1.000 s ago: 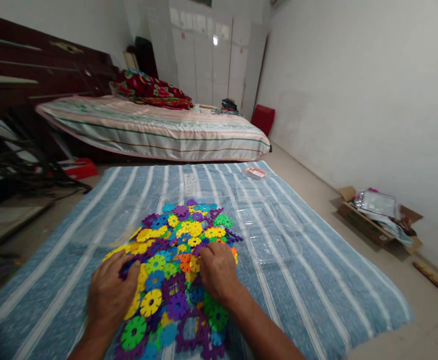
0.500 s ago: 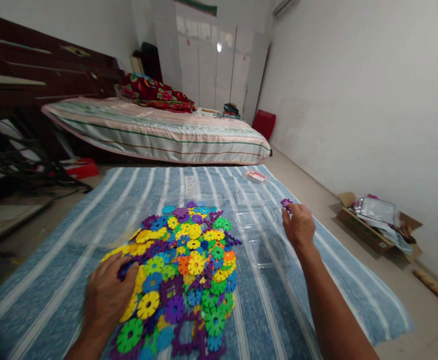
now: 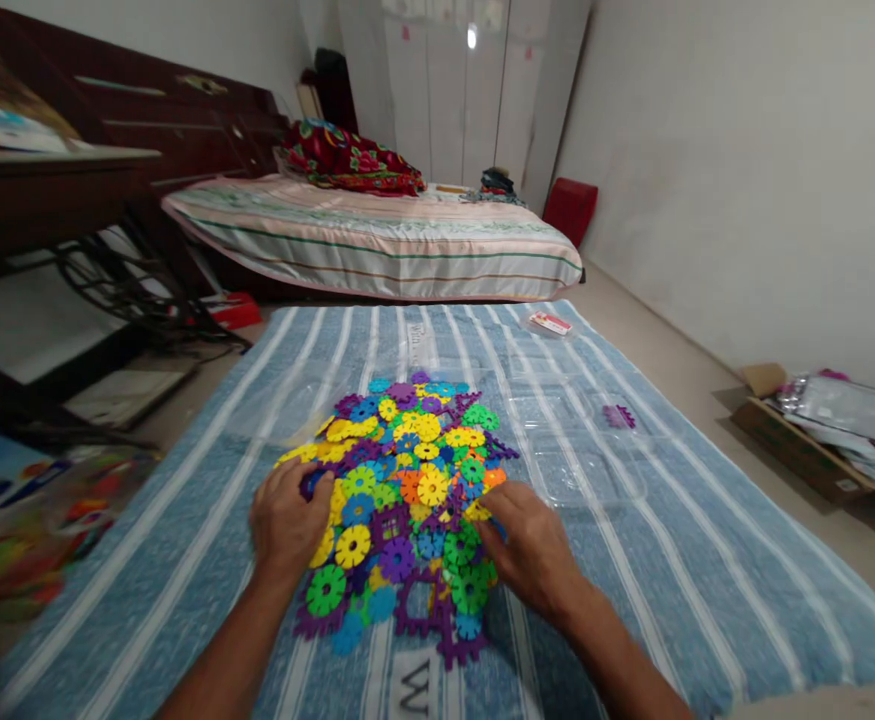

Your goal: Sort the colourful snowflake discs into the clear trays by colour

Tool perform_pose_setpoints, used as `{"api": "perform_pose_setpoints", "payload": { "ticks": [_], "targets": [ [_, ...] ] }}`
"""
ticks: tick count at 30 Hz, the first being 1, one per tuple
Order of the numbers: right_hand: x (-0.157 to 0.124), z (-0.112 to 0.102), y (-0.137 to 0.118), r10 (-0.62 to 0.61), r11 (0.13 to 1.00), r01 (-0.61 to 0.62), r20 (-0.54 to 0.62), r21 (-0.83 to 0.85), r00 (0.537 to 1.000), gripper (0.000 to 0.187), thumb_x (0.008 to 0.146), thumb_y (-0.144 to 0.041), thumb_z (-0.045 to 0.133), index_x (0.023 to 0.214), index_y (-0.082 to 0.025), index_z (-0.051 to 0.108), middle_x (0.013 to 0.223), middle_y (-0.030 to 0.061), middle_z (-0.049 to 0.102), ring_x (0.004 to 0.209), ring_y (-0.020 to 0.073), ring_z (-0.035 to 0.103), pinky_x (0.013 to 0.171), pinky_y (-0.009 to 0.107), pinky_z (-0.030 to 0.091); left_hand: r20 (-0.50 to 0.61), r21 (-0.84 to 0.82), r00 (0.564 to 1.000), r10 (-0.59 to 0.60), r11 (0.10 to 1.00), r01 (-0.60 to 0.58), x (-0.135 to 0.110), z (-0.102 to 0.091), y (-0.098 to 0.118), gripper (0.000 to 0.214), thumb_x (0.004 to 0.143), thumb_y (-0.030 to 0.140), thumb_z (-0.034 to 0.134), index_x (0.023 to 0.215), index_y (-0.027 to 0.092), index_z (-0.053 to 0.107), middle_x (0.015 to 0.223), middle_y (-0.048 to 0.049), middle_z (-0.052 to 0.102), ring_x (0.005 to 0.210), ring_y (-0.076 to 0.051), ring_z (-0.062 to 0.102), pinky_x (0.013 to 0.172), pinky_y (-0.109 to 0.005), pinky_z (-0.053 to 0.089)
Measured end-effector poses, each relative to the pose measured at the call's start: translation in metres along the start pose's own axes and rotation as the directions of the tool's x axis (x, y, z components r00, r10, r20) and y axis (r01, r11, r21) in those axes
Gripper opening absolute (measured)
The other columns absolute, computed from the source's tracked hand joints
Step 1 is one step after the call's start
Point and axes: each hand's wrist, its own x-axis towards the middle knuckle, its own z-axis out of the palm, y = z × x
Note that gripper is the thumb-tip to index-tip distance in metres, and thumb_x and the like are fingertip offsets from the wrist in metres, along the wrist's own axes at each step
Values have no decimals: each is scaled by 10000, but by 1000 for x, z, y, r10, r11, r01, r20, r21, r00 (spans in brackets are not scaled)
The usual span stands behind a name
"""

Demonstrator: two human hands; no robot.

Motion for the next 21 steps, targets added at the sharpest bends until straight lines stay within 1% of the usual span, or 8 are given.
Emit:
{"api": "perform_pose_setpoints", "payload": {
  "ticks": [2, 6, 12, 16, 18, 21],
  "targets": [
    [-7, 7, -3, 6, 1000, -6, 64, -3, 998, 161, 894, -232, 507, 1000, -228, 629, 962, 72, 669, 893, 199, 634, 772, 327, 548, 20, -21, 1000, -12, 1000, 12, 0, 0, -1, 206, 800, 350, 523, 871, 179, 612, 1037, -147, 646, 1046, -316, 569, 946, -493, 446],
    [-19, 14, 0, 42, 998, -38, 88, -47, 995, 144, 883, -224, 524, 982, -221, 629, 995, 80, 650, 933, 216, 616, 810, 361, 544, 44, -79, 998, -35, 996, 38, 0, 3, -3, 205, 788, 351, 545, 887, 181, 604, 1047, -137, 634, 1072, -301, 557, 988, -486, 421],
    [-23, 22, -1, 21, 994, -15, 50, -105, 999, 103, 860, -213, 562, 927, -218, 640, 1039, 87, 632, 1019, 241, 587, 885, 406, 530, 64, -140, 998, -17, 990, 26, -2, 6, -3, 182, 796, 336, 535, 891, 196, 601, 1041, -112, 643, 1085, -285, 562, 989, -468, 426],
    [-22, 30, -2, -19, 984, 25, 36, -176, 999, 122, 877, -198, 532, 862, -221, 651, 1029, 93, 634, 1069, 257, 567, 907, 434, 523, 80, -156, 997, 4, 988, 9, -3, 6, -3, 182, 808, 338, 520, 894, 199, 599, 1057, -107, 645, 1078, -274, 571, 986, -452, 435],
    [-23, 33, -1, -43, 980, 44, 8, -196, 999, 161, 893, -181, 501, 861, -220, 654, 1019, 93, 641, 1069, 251, 570, 908, 434, 525, 92, -159, 996, 17, 987, -2, -3, 6, -4, 188, 817, 342, 509, 896, 198, 601, 1070, -111, 645, 1080, -270, 573, 989, -442, 438],
    [-24, 34, 2, -77, 982, 63, -71, -177, 995, 191, 905, -148, 476, 892, -216, 654, 1012, 84, 656, 1058, 229, 583, 924, 420, 520, 102, -162, 994, 28, 987, -12, -3, 4, -3, 193, 822, 338, 504, 906, 198, 607, 1076, -111, 650, 1084, -267, 576, 993, -442, 440]
  ]
}}
